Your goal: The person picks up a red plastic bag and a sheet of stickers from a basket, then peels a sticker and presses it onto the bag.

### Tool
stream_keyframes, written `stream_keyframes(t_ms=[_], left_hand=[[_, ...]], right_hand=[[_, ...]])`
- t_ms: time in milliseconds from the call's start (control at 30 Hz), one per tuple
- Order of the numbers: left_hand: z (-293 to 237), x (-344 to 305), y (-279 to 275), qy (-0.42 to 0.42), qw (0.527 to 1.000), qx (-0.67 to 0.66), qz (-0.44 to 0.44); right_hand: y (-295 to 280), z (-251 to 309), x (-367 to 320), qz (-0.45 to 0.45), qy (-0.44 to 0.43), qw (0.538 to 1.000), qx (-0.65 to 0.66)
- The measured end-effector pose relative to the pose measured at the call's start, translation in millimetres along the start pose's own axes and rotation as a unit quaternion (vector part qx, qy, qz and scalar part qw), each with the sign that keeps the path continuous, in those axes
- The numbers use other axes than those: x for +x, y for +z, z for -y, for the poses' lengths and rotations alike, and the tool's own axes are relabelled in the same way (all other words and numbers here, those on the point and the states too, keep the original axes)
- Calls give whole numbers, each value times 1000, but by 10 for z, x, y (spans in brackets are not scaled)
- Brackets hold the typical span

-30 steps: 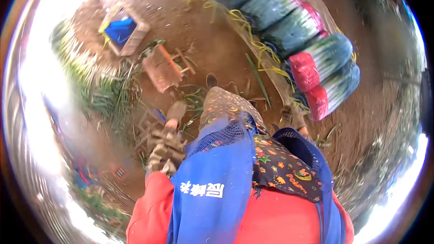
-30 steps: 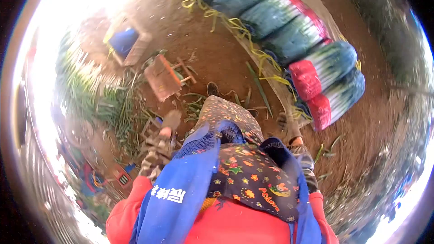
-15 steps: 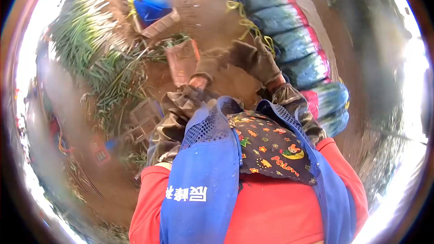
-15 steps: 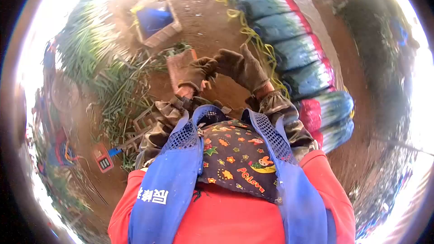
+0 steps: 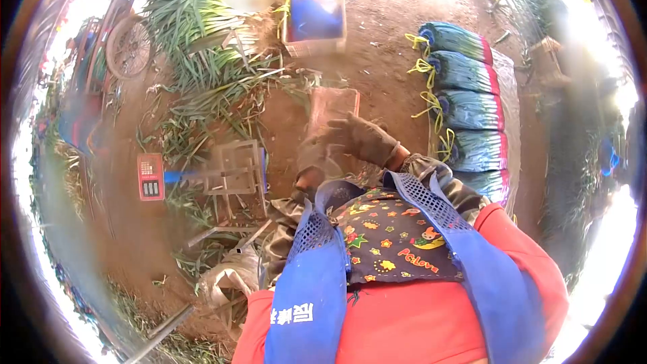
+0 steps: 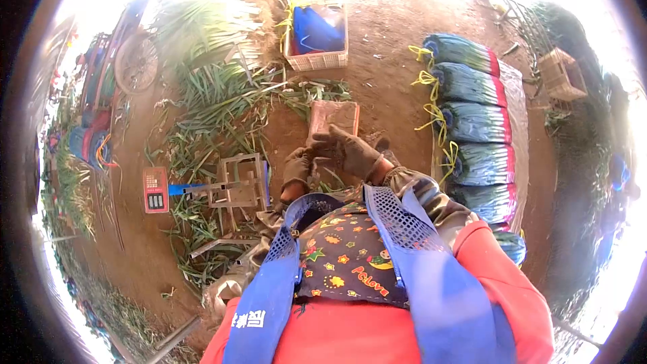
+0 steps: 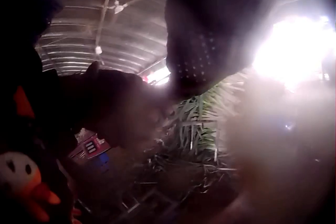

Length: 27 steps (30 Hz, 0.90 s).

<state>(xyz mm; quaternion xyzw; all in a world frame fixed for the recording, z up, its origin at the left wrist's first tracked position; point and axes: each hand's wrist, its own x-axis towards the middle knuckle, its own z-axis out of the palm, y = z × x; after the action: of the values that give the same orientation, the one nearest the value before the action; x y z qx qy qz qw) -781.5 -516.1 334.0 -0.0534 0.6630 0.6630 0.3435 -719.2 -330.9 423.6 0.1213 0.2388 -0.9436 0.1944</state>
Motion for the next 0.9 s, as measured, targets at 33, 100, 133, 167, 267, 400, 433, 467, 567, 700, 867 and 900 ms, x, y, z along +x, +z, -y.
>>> stream_keyframes(t_ms=[33, 100, 133, 167, 267, 400, 433, 467, 567, 700, 867, 900], left_hand=[[35, 3, -107, -4, 1000, 2, -18], [109, -2, -264, -21, 999, -3, -49], [119, 17, -308, -27, 998, -12, -62], [134, 33, -329, -33, 997, -21, -72], [236, 185, -338, -51, 993, -46, -98], [252, 521, -278, -71, 988, -69, -117], [204, 668, -234, -71, 988, -75, -119], [150, 789, -201, -78, 987, -76, -120], [-28, 1321, 10, -88, 985, -84, -121], [-366, 2113, 294, -67, 987, -109, -101], [-912, 2986, 626, -11, 981, -188, -55], [-953, 3081, 622, -6, 977, -207, -55]], right_hand=[[49, -52, 126, 8, -1, 1000, -14], [-35, -140, 451, 30, 0, 991, -131], [-48, -147, 607, 37, 30, 990, -131], [-61, -166, 750, 42, 59, 989, -131], [-294, -234, 1088, 100, 115, 980, -130], [-718, -43, 1493, 184, 32, 884, -429], [-816, 48, 1598, 167, 56, 905, -388], [-777, 274, 1636, 148, 73, 928, -335], [-745, 964, 1725, 98, 102, 979, -144], [-846, 1684, 1973, -25, 183, 982, -29], [-1217, 1761, 2311, -27, 170, 980, -102], [-1188, 1777, 2424, -75, 199, 976, -49]])
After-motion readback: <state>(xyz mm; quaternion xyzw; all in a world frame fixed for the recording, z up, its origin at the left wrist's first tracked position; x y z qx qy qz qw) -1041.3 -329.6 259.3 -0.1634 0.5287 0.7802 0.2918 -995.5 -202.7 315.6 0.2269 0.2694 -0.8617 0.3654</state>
